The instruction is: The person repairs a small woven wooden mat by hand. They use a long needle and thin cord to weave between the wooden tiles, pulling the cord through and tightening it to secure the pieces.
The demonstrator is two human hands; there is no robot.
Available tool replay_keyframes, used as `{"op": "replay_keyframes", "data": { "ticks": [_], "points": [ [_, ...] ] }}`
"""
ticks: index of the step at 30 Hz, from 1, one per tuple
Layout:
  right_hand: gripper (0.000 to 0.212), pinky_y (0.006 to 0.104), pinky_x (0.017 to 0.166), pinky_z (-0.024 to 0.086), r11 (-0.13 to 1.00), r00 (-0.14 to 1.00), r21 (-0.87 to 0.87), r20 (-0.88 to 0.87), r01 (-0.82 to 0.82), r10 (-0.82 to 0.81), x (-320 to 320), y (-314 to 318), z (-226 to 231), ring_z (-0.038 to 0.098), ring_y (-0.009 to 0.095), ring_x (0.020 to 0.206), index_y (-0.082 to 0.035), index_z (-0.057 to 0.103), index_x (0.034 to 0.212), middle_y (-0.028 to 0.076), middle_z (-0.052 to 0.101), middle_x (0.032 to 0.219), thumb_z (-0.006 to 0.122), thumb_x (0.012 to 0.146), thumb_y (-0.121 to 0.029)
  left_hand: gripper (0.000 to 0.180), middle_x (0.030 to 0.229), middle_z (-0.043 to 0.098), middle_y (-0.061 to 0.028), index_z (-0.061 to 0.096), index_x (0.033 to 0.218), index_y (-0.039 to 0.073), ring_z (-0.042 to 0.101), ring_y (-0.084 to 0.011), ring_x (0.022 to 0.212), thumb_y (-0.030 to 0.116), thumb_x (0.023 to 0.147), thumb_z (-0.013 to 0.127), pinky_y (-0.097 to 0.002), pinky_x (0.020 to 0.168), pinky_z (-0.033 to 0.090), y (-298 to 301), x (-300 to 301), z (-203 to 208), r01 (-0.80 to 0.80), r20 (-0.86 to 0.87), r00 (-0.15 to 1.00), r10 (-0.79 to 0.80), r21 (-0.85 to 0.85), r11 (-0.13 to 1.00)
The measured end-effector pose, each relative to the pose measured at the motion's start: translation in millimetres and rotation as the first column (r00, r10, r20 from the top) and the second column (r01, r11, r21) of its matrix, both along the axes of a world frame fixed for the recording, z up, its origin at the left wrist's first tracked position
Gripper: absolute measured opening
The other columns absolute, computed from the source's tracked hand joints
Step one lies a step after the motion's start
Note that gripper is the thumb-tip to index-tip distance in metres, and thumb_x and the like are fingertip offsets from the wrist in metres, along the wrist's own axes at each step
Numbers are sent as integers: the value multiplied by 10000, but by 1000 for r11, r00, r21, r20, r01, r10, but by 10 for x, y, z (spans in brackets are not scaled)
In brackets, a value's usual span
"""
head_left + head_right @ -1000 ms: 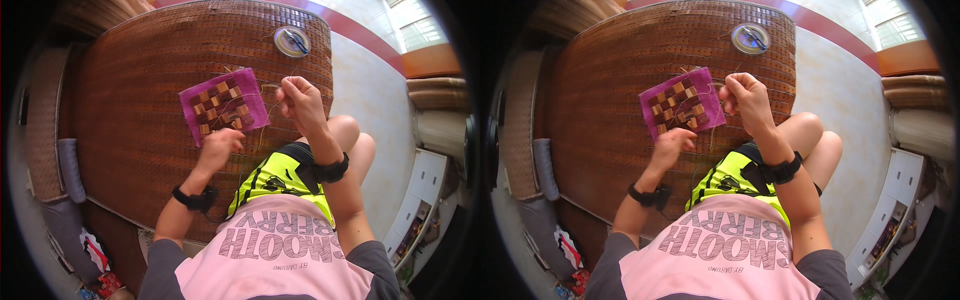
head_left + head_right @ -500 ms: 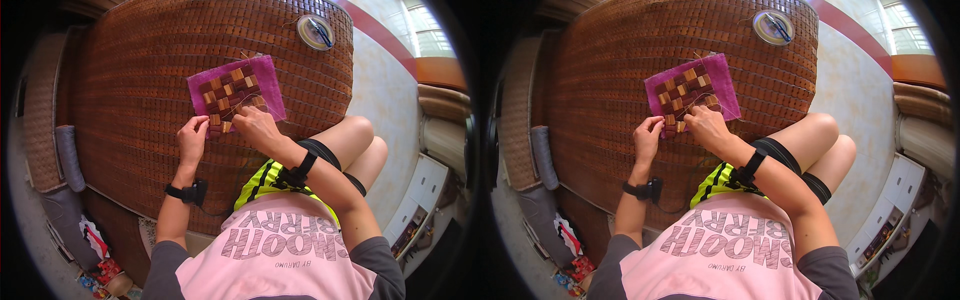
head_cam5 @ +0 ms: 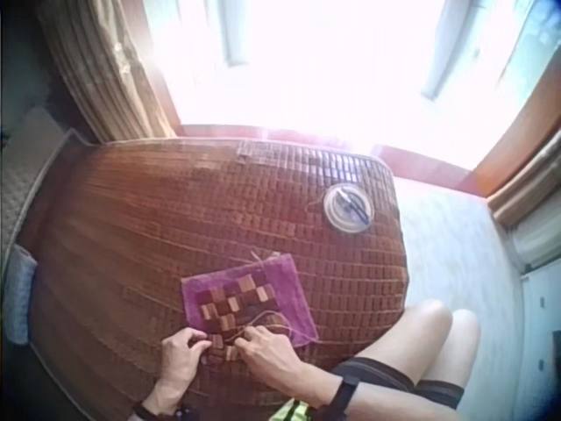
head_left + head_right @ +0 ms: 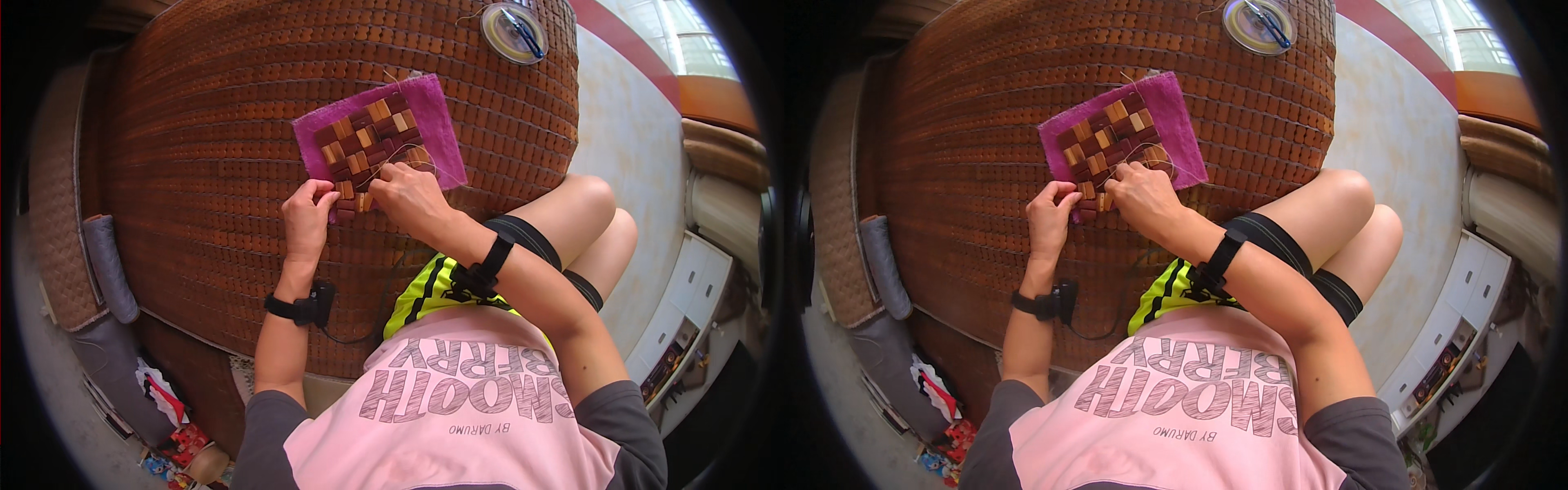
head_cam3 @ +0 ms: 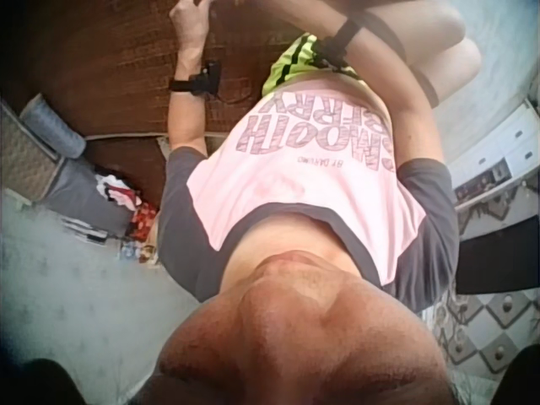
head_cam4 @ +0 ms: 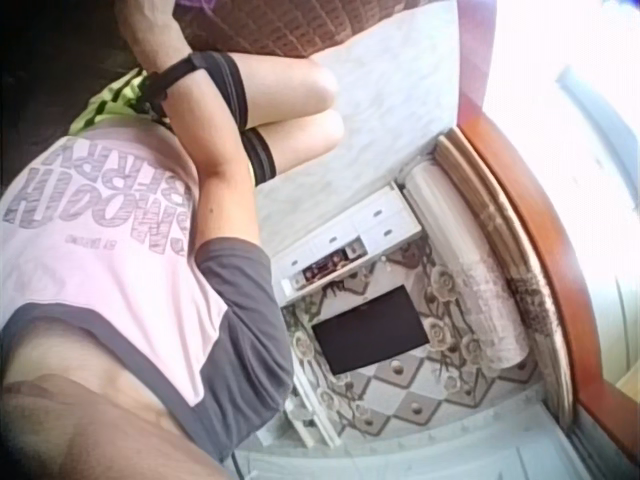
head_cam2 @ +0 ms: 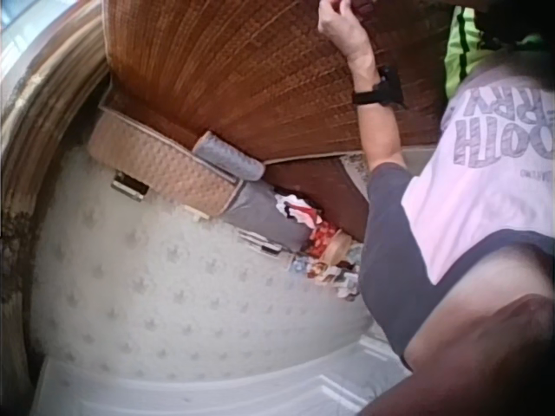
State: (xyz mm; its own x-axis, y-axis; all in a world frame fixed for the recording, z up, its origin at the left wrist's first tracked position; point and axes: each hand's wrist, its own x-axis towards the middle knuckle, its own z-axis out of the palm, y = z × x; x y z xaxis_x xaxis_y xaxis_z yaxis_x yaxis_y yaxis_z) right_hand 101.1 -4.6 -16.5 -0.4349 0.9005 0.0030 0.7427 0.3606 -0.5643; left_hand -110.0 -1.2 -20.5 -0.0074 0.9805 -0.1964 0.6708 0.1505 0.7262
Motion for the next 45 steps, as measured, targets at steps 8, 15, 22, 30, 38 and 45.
{"op": "replay_keyframes", "data": {
  "ticks": [8,15,22,30,38,45],
  "points": [
    [133,353,666,573,998,996,68,94,3,-9,-117,22,-18,683,239,909,-69,660,925,73,652,919,655,797,-104,235,952,642,-95,730,1047,8,660,-199,798,0,815,770,-318,736,543,-23,-99,54,129,24,991,-129,24,991],
    [126,361,655,573,999,998,34,61,22,-24,-107,3,3,686,250,906,-50,645,921,80,650,915,650,808,-103,275,932,598,-48,723,1073,7,559,-148,747,-15,802,766,-283,717,508,55,-184,120,205,43,978,-203,-56,977],
    [126,364,667,573,1000,994,27,111,-10,7,-130,5,20,682,250,926,-57,649,926,76,651,929,648,808,-100,286,941,601,-63,725,1047,20,594,-161,729,0,772,804,-295,701,531,60,-178,97,209,26,978,-209,-34,977],
    [123,369,678,573,1000,995,17,98,-15,14,-132,-2,4,680,251,923,-57,650,918,83,659,941,651,802,-100,291,940,601,-63,724,1050,21,589,-163,726,2,772,808,-296,698,528,71,-181,109,223,17,975,-223,-45,974],
    [125,370,694,573,1000,997,25,81,6,-8,-134,-42,-10,679,260,912,-54,647,918,88,652,925,651,801,-97,291,950,598,-66,722,1053,20,590,-165,735,5,775,809,-296,705,528,70,-187,96,230,26,973,-229,-50,972],
    [126,372,692,569,1000,999,5,38,-1,1,-118,-35,4,667,261,920,-65,632,921,80,637,926,650,798,-88,289,952,600,-65,721,1053,19,594,-165,750,6,778,809,-297,712,530,71,-191,114,226,27,974,-225,-50,973]
  ]
}}
